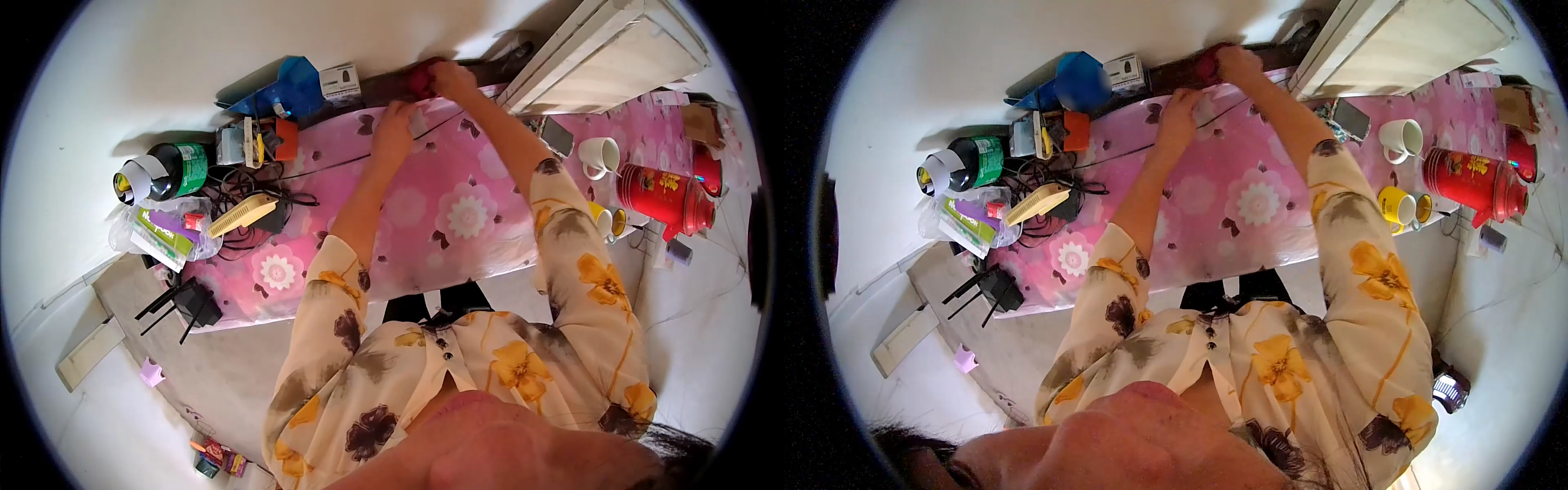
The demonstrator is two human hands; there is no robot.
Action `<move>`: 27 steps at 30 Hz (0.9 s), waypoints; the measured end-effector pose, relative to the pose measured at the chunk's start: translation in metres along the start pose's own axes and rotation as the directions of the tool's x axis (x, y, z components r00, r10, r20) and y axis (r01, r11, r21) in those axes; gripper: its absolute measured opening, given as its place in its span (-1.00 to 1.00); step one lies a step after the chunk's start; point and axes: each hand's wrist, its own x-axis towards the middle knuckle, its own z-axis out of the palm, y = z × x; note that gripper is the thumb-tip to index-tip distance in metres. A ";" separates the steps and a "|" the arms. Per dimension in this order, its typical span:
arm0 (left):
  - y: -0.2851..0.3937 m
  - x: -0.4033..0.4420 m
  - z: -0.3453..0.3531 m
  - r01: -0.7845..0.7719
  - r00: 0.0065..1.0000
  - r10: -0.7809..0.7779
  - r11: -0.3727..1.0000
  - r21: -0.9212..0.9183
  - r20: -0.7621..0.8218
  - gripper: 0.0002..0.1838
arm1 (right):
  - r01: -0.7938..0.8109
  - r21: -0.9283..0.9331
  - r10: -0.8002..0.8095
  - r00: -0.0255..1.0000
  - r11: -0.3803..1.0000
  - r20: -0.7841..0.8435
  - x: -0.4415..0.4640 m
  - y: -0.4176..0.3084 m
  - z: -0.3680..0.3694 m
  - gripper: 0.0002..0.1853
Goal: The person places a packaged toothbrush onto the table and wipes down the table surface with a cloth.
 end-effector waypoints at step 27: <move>0.021 -0.010 -0.008 0.002 1.000 -0.002 0.999 0.047 0.006 -0.54 | -0.221 -0.148 0.215 0.975 0.964 -0.053 -0.017 0.023 0.002 -0.56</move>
